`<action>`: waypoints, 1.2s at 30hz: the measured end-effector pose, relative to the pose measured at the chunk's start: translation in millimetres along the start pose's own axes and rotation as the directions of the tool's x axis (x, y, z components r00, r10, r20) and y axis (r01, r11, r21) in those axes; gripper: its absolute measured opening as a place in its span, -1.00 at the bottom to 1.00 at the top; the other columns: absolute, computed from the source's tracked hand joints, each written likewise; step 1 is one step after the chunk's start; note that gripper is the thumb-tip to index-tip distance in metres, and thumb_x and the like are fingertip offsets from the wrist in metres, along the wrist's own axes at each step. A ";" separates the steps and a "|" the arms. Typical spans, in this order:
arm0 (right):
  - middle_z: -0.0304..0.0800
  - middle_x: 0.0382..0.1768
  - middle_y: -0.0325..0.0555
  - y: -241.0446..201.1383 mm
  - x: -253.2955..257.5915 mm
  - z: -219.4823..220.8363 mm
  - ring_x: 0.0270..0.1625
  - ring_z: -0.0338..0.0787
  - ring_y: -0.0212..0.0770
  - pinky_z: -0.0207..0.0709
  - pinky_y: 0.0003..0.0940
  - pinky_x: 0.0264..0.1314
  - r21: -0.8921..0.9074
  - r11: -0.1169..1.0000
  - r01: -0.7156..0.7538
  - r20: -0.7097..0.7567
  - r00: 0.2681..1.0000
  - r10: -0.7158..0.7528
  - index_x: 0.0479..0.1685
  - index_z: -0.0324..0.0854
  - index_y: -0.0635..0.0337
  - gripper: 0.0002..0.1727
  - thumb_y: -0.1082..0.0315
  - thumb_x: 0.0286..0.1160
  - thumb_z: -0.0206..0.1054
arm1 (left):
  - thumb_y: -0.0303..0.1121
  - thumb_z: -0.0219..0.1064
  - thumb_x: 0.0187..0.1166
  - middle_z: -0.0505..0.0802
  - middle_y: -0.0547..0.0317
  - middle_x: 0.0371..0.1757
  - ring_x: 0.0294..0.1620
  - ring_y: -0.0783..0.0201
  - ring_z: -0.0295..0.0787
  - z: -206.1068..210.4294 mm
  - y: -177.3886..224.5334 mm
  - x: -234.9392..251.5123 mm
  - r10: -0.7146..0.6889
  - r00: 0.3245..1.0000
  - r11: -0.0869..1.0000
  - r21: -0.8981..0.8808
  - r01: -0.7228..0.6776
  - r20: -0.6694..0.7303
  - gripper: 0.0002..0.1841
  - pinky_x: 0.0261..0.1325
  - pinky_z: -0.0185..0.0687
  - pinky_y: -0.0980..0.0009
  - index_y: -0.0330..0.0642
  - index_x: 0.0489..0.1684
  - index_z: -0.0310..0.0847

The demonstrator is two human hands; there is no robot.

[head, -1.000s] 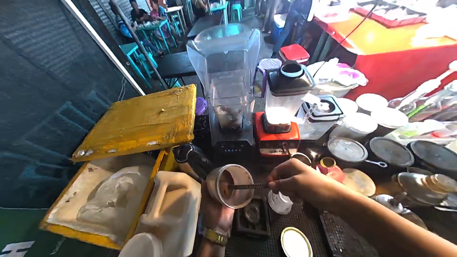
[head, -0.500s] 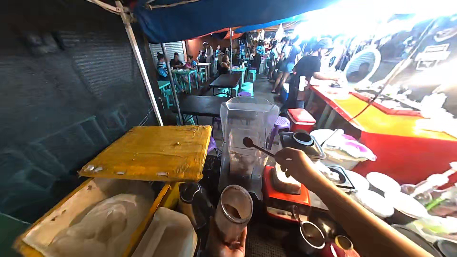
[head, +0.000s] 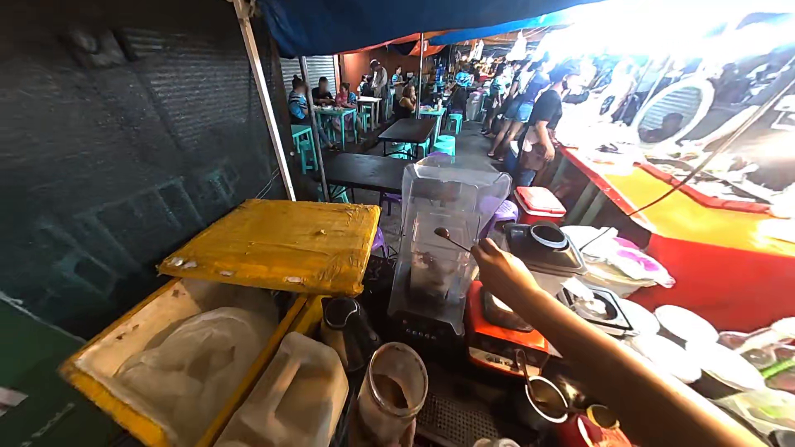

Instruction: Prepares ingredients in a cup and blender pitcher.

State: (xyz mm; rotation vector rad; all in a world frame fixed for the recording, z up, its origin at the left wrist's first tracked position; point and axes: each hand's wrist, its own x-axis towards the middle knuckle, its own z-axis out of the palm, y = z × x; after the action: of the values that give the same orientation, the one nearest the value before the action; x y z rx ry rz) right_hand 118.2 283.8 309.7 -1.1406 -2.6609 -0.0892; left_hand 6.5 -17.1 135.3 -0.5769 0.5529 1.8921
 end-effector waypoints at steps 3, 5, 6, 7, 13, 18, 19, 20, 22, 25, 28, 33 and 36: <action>0.78 0.07 0.20 -1.4 -26.1 -32.0 0.07 0.81 0.20 0.66 0.27 0.17 0.264 0.964 -0.038 -0.070 0.996 0.059 0.07 0.73 0.29 -0.80 0.43 0.66 0.26 | 0.50 0.12 0.48 0.73 -0.18 0.32 0.24 -0.13 0.75 -28.3 -5.6 16.2 -0.025 0.997 1.000 -0.013 0.026 0.078 -0.16 0.18 0.74 -0.08 0.01 0.52 0.40; 0.84 -0.27 -0.04 -16.5 -69.9 -71.8 -0.28 0.82 -0.05 0.71 0.12 -0.20 0.433 0.901 0.003 -0.146 0.987 0.067 -0.13 0.78 0.17 -0.91 0.38 0.55 0.41 | 0.50 0.02 0.52 0.81 -0.15 0.08 0.01 -0.07 0.83 -9.1 -1.2 -1.1 -0.034 0.999 0.999 0.003 0.034 -0.025 -0.21 -0.03 0.80 0.00 -0.04 0.32 0.53; 0.81 -0.40 -0.23 -22.8 -96.4 -90.5 -0.44 0.76 -0.24 0.69 -0.09 -0.42 0.470 0.881 0.059 -0.150 0.989 0.014 -0.22 0.79 0.05 -0.94 0.31 0.47 0.43 | 0.50 -0.03 0.54 0.83 -0.12 0.02 -0.06 -0.04 0.85 -1.8 1.4 -5.8 -0.040 0.999 0.999 0.019 0.041 -0.035 -0.23 -0.09 0.82 0.02 -0.04 0.25 0.56; 0.76 -0.46 -0.41 -27.1 -120.5 -102.5 -0.49 0.70 -0.43 0.65 -0.32 -0.51 0.476 0.869 0.133 -0.145 0.987 -0.072 -0.32 0.78 -0.07 -0.93 0.22 0.36 0.40 | 0.49 -0.06 0.56 0.84 -0.10 0.05 0.00 -0.04 0.85 2.6 3.3 -7.0 -0.045 0.999 0.998 0.040 0.045 0.003 -0.23 -0.06 0.82 0.00 -0.02 0.27 0.57; 0.70 -0.35 0.13 -100.5 -211.8 -69.3 -0.46 0.76 0.10 0.58 -0.01 -0.63 0.251 0.871 0.421 0.120 0.880 -0.460 -0.32 0.75 0.24 -0.84 0.45 0.51 0.27 | 0.25 -0.10 0.73 0.86 -0.06 0.09 0.13 0.00 0.84 1.4 1.0 -11.2 0.003 0.951 0.968 0.236 -0.080 0.308 -0.37 0.09 0.81 -0.05 -0.09 0.23 0.63; 0.58 -0.57 -0.07 -127.9 -223.6 -11.6 -0.73 0.58 -0.14 0.41 -0.25 -0.84 0.159 0.811 0.562 -0.069 0.826 -0.559 -0.66 0.63 0.15 -0.84 0.42 0.23 0.35 | 0.17 -0.06 0.77 0.86 -0.12 0.03 0.02 -0.04 0.87 -3.1 5.0 -12.0 -0.010 0.952 0.953 0.292 -0.084 0.305 -0.42 -0.05 0.84 -0.07 -0.15 0.26 0.57; 0.57 -0.59 -0.09 -129.1 -222.2 -14.5 -0.74 0.57 -0.15 0.41 -0.24 -0.84 0.210 0.794 0.570 -0.057 0.818 -0.572 -0.68 0.63 0.14 -0.83 0.41 0.23 0.36 | 0.16 -0.07 0.78 0.85 -0.13 0.03 0.02 -0.05 0.87 -0.6 7.2 -15.4 -0.012 0.966 0.946 0.315 -0.072 0.259 -0.42 -0.02 0.84 -0.07 -0.16 0.28 0.54; 0.57 -0.60 -0.09 -130.3 -220.4 -17.4 -0.74 0.57 -0.15 0.40 -0.23 -0.84 0.252 0.777 0.577 -0.050 0.809 -0.585 -0.69 0.62 0.14 -0.81 0.40 0.24 0.36 | 0.15 -0.12 0.79 0.86 -0.07 -0.05 -0.04 0.01 0.87 16.6 7.0 -26.6 0.011 0.994 0.932 0.360 -0.048 0.104 -0.45 -0.05 0.84 -0.02 -0.13 0.18 0.56; 0.58 -0.60 -0.09 -131.3 -217.8 -20.0 -0.71 0.60 -0.13 0.42 -0.20 -0.81 0.362 0.743 0.563 -0.031 0.804 -0.594 -0.72 0.58 0.13 -0.80 0.40 0.20 0.38 | 0.17 -0.13 0.78 0.88 0.00 -0.10 -0.07 0.09 0.89 22.9 6.3 -30.4 0.012 0.998 0.928 0.371 -0.032 0.054 -0.45 -0.06 0.85 0.05 -0.08 0.08 0.63; 0.67 -0.52 -0.09 -120.7 -212.2 -23.5 -0.52 0.71 -0.12 0.58 -0.13 -0.55 0.619 0.706 0.344 0.111 0.852 -0.512 -0.58 0.67 0.15 -0.85 0.39 0.31 0.39 | 0.29 0.02 0.67 0.85 -0.11 0.09 0.10 -0.03 0.85 -19.7 9.8 -0.4 -0.059 0.946 0.936 0.347 -0.058 0.318 -0.35 0.04 0.82 -0.09 -0.13 0.28 0.60; 0.75 -0.41 -0.24 -101.1 -213.0 -26.2 -0.37 0.70 -0.42 0.59 -0.46 -0.34 0.794 0.607 -0.018 0.267 0.908 -0.323 -0.36 0.84 0.08 -0.87 0.31 0.40 0.38 | 0.33 0.01 0.64 0.85 -0.02 0.13 0.17 0.03 0.83 -23.3 12.8 -0.3 -0.028 0.951 0.931 0.355 -0.087 0.307 -0.34 0.13 0.79 -0.06 -0.04 0.30 0.61; 0.73 -0.42 -0.48 -82.4 -222.9 -21.1 -0.40 0.65 -0.65 0.52 -0.66 -0.38 0.811 0.487 -0.325 0.431 0.894 -0.122 -0.32 0.88 -0.08 -0.86 0.17 0.42 0.42 | 0.39 0.11 0.55 0.83 -0.05 0.18 0.23 0.00 0.79 -23.4 21.7 1.1 -0.044 0.953 0.942 0.329 -0.060 0.299 -0.30 0.23 0.73 -0.12 -0.03 0.32 0.62; 0.73 -0.42 -0.48 -81.9 -221.2 -26.6 -0.39 0.66 -0.62 0.53 -0.62 -0.37 0.782 0.507 -0.364 0.476 0.873 -0.108 -0.31 0.87 -0.09 -0.86 0.16 0.45 0.42 | 0.37 0.05 0.61 0.82 -0.02 0.24 0.30 0.05 0.77 -28.6 23.8 5.3 -0.053 0.941 0.922 0.379 -0.083 0.334 -0.31 0.29 0.72 -0.06 -0.01 0.36 0.61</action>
State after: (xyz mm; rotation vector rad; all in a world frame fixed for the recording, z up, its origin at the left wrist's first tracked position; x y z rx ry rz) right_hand 211.5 67.0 284.2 -1.0286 -2.3218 1.5739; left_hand -13.4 -39.4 112.5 0.0171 0.6803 1.7777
